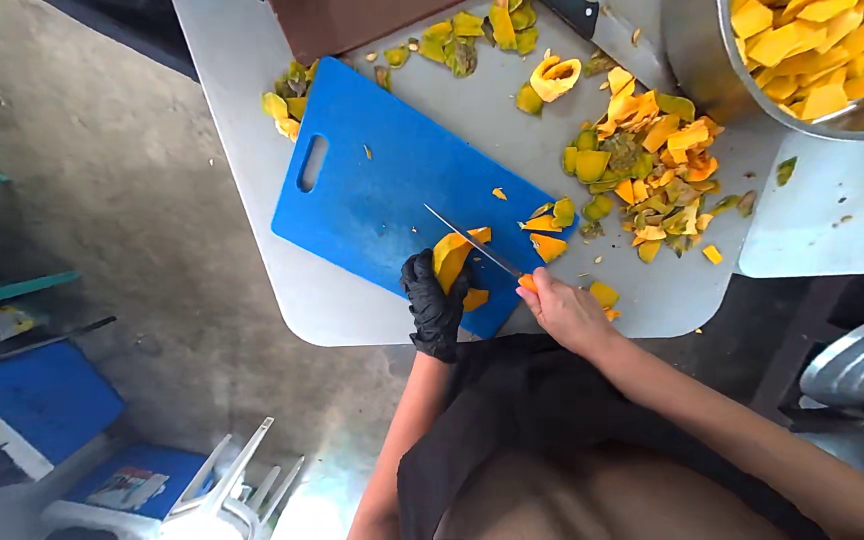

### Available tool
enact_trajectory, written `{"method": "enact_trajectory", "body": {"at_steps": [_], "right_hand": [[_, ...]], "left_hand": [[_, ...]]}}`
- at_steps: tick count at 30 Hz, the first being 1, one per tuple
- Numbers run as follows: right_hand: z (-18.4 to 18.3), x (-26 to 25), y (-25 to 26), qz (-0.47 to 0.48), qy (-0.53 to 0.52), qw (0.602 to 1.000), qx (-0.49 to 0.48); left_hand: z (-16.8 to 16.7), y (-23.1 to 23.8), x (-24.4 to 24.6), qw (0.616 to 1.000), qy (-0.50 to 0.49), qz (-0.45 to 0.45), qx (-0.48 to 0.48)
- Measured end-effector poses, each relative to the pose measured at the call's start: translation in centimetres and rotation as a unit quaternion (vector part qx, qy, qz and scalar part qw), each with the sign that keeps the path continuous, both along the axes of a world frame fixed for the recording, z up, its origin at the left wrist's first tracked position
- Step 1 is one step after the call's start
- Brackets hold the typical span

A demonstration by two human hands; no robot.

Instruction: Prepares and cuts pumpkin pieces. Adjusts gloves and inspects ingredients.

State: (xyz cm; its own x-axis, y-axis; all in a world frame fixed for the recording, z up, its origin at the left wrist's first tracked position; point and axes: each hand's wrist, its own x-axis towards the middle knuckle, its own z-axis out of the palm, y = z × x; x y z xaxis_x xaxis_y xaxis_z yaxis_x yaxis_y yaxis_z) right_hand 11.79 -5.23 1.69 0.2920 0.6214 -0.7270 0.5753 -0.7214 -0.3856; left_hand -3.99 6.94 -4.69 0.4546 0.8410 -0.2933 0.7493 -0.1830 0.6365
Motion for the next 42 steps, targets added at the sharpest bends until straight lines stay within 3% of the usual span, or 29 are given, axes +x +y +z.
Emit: {"method": "enact_trajectory", "body": {"at_steps": [6, 10, 16, 18, 20, 22, 24, 27, 29, 31, 33, 37, 39, 42], "right_hand": [[-3.9, -0.5, 2.4, -0.078, -0.001, 0.996, -0.031], [-4.8, -0.2, 0.2, -0.084, -0.018, 0.996, 0.009], [-2.5, 2.9, -3.0, -0.311, -0.054, 0.949, 0.003], [-1.7, 1.8, -3.3, -0.268, -0.043, 0.962, 0.037], [-1.6, -0.1, -3.4, -0.165, 0.029, 0.985, 0.047], [-2.5, -1.9, -3.4, -0.058, 0.096, 0.993, 0.030], [-4.0, -2.7, -4.0, -0.018, 0.111, 0.994, 0.016], [-5.0, -1.7, -6.3, -0.128, 0.062, 0.990, 0.008], [-4.5, -0.7, -7.5, -0.252, 0.008, 0.968, 0.020], [-3.1, -1.0, -6.9, -0.305, -0.022, 0.951, 0.039], [-1.5, -2.7, -4.1, -0.240, 0.028, 0.969, 0.041], [-3.5, -6.1, 2.4, -0.025, 0.147, 0.988, 0.039], [-4.7, -5.2, 2.7, -0.045, 0.143, 0.988, 0.030], [-5.0, -2.4, -1.7, -0.220, 0.084, 0.971, 0.025]], "left_hand": [[-1.8, -0.1, -0.2, 0.998, -0.056, 0.024, 0.009], [-1.3, 0.2, -0.3, 0.997, -0.060, 0.042, -0.015], [-0.5, 1.1, -2.2, 0.977, -0.133, 0.131, -0.108], [0.5, 1.8, -2.5, 0.948, -0.158, 0.224, -0.164], [2.1, 2.9, -2.6, 0.914, -0.197, 0.300, -0.188], [3.3, 4.3, -3.2, 0.898, -0.234, 0.327, -0.180], [4.1, 5.5, -3.9, 0.896, -0.250, 0.330, -0.162], [4.0, 6.7, -5.4, 0.898, -0.266, 0.322, -0.137], [3.9, 7.1, -6.3, 0.899, -0.271, 0.317, -0.134], [4.0, 7.1, -6.7, 0.895, -0.275, 0.326, -0.129], [4.2, 6.9, -6.9, 0.891, -0.275, 0.338, -0.126], [4.9, 6.3, -7.4, 0.898, -0.279, 0.325, -0.104], [5.3, 5.8, -7.8, 0.906, -0.280, 0.304, -0.096], [4.8, 5.0, -7.9, 0.926, -0.241, 0.269, -0.105]]}}
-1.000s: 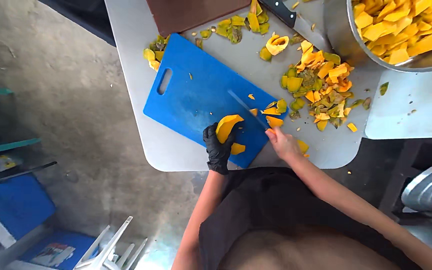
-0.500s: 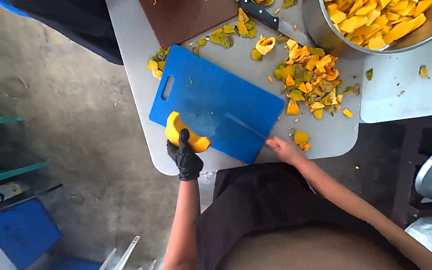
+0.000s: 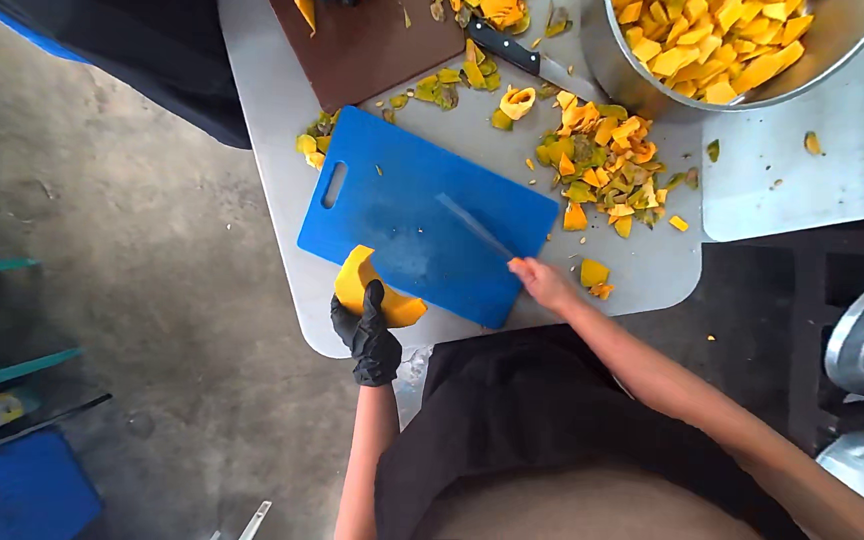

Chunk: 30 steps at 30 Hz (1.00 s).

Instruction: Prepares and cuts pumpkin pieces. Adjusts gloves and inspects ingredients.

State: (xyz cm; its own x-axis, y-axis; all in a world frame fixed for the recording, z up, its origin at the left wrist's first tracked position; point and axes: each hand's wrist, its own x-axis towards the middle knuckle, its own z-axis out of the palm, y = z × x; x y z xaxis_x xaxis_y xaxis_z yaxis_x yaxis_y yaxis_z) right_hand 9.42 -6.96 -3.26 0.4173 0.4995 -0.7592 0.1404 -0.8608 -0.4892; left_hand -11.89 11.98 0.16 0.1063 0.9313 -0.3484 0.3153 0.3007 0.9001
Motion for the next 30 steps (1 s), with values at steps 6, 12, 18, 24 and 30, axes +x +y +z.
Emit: {"method": "enact_trajectory", "body": {"at_steps": [6, 12, 18, 24, 30], "right_hand": [[2.6, 2.5, -14.6, -0.074, -0.063, 0.995, -0.007], [0.7, 4.8, -26.3, 0.083, -0.063, 0.993, -0.046], [0.1, 11.7, -25.5, 0.008, -0.141, 0.990, -0.003], [4.7, 10.6, -16.6, 0.087, -0.136, 0.983, 0.082], [5.2, 4.8, -8.0, 0.189, -0.076, 0.975, 0.084]], "left_hand": [[-2.5, -2.9, 4.1, 0.984, 0.095, -0.149, -0.013], [-4.8, -6.1, 9.7, 0.964, 0.154, -0.215, 0.029], [-4.3, -6.8, 10.0, 0.915, 0.283, -0.273, 0.086], [-4.1, -6.8, 8.7, 0.910, 0.294, -0.283, 0.076], [-5.8, -7.7, 9.3, 0.930, 0.269, -0.213, 0.129]]}}
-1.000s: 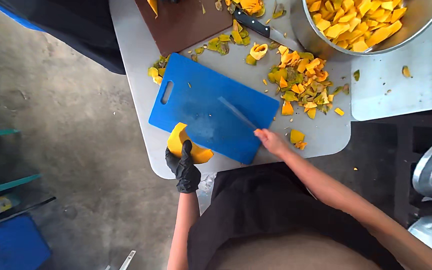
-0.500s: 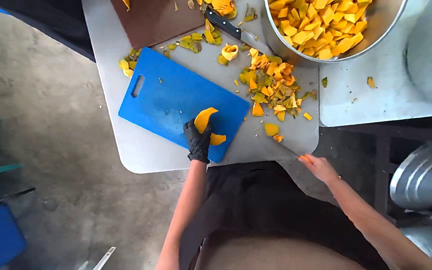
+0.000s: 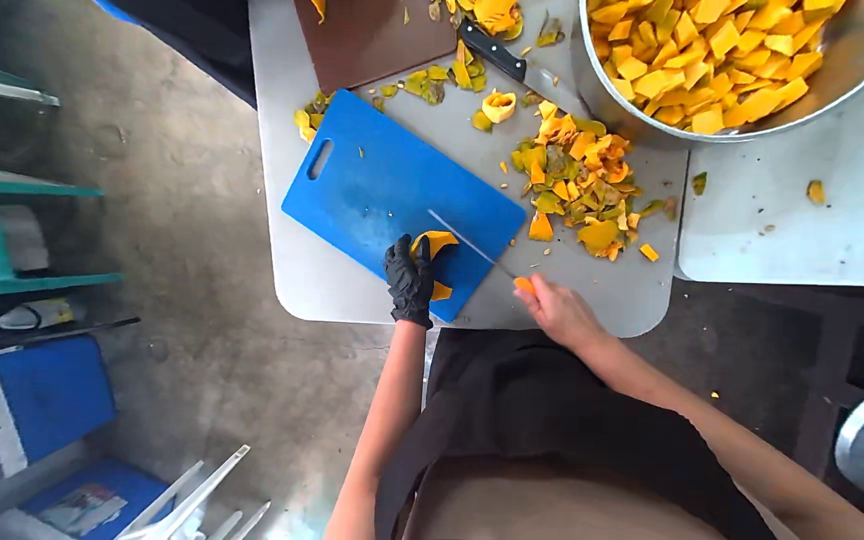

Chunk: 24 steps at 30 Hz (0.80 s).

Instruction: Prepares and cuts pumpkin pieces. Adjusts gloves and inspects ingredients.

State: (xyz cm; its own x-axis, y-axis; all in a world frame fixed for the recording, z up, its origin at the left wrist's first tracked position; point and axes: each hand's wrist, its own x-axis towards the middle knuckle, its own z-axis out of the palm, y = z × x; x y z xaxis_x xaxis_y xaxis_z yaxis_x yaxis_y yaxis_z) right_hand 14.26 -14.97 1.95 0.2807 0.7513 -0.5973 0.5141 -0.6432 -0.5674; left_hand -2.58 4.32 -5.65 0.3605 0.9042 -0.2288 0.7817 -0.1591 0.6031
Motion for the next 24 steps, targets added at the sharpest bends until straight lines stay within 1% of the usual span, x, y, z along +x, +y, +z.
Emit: {"method": "enact_trajectory", "body": {"at_steps": [3, 6, 9, 13, 15, 19, 22, 24], "right_hand": [[-0.8, -1.2, 1.8, 0.036, 0.011, 0.999, -0.035], [-0.8, -1.5, 2.3, 0.043, -0.010, 0.998, -0.049], [0.1, -1.8, 2.7, 0.046, -0.035, 0.995, -0.081], [2.5, -2.1, 4.1, 0.062, -0.049, 0.986, -0.148], [2.8, -2.2, 4.6, 0.064, -0.049, 0.982, -0.169], [0.4, -2.8, 5.3, 0.035, -0.032, 0.985, -0.167], [-1.6, -3.4, 8.2, 0.008, -0.021, 0.983, -0.183], [-3.5, -3.7, 9.5, -0.001, -0.034, 0.986, -0.161]], "left_hand": [[-0.4, 0.2, -0.5, 1.000, -0.023, -0.003, 0.008], [-0.9, 0.2, -0.8, 0.998, -0.049, -0.017, 0.034], [-1.1, -0.4, -0.8, 0.998, -0.057, -0.013, 0.038], [-1.7, -0.7, -0.6, 0.996, -0.070, 0.000, 0.051], [-1.6, -0.9, -0.6, 0.996, -0.074, 0.001, 0.049], [-1.9, -1.0, -0.5, 0.996, -0.079, 0.014, 0.049], [-2.2, -1.2, -0.6, 0.994, -0.085, 0.020, 0.058], [-2.2, -1.4, -0.6, 0.994, -0.091, 0.020, 0.061]]}}
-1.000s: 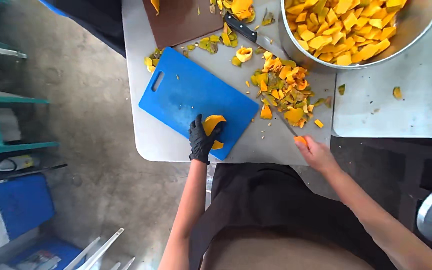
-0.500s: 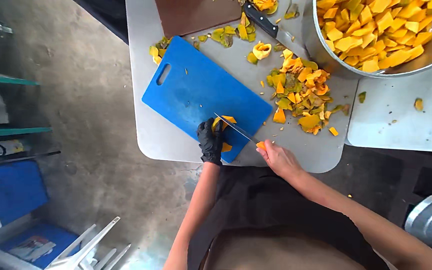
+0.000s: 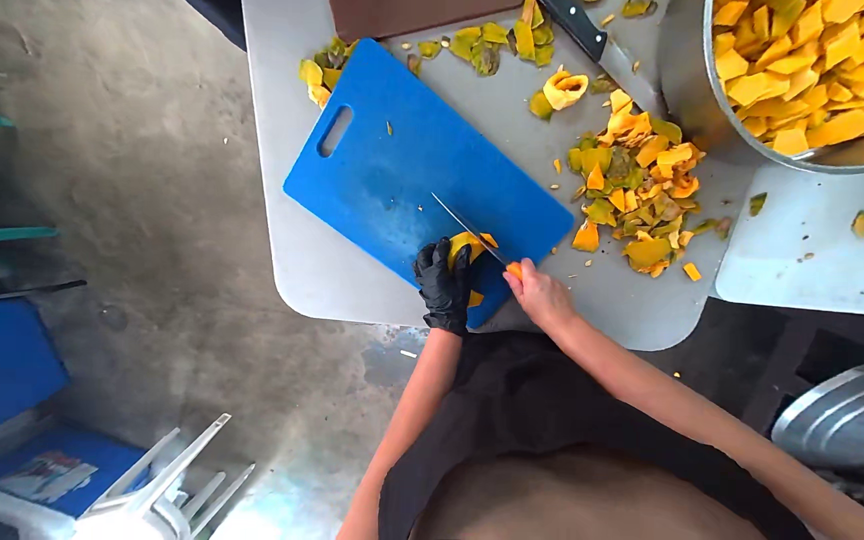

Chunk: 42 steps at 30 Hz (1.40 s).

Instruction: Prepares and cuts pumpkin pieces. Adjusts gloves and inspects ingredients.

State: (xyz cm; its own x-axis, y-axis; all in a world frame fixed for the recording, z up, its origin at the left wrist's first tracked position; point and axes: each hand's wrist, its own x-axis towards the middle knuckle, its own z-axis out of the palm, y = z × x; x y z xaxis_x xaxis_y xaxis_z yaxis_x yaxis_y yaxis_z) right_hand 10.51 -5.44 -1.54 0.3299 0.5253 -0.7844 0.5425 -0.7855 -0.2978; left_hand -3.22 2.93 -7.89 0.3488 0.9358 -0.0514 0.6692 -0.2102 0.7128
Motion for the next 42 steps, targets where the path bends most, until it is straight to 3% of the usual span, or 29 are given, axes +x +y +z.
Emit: {"method": "enact_trajectory", "body": {"at_steps": [6, 11, 20, 26, 32, 37, 42], "right_hand": [[-1.9, 2.0, -0.7, 0.005, 0.032, 0.995, 0.090], [0.3, 2.2, -2.5, 0.008, 0.052, 0.986, 0.158], [3.2, 2.1, -2.7, 0.052, 0.054, 0.996, 0.054], [0.6, 0.7, 1.2, 0.006, 0.044, 0.999, 0.011], [-1.2, 1.6, 2.6, 0.009, 0.047, 0.997, 0.066], [1.4, 2.3, -0.1, 0.009, 0.065, 0.989, 0.130], [2.2, 1.8, -1.7, 0.028, 0.064, 0.990, 0.122]], "left_hand": [[0.9, 0.3, 0.2, 0.998, 0.004, 0.040, -0.038], [0.3, 0.2, 0.1, 1.000, 0.000, 0.030, 0.004], [-0.4, -0.1, 0.1, 0.999, -0.005, 0.033, 0.038], [0.1, 0.1, 0.4, 0.998, 0.008, 0.034, 0.047], [0.0, 0.3, 0.4, 0.998, 0.013, 0.033, 0.042], [-0.2, 0.3, 0.3, 0.998, 0.009, 0.028, 0.049], [0.1, 0.1, 0.0, 1.000, 0.011, 0.017, 0.023]]}}
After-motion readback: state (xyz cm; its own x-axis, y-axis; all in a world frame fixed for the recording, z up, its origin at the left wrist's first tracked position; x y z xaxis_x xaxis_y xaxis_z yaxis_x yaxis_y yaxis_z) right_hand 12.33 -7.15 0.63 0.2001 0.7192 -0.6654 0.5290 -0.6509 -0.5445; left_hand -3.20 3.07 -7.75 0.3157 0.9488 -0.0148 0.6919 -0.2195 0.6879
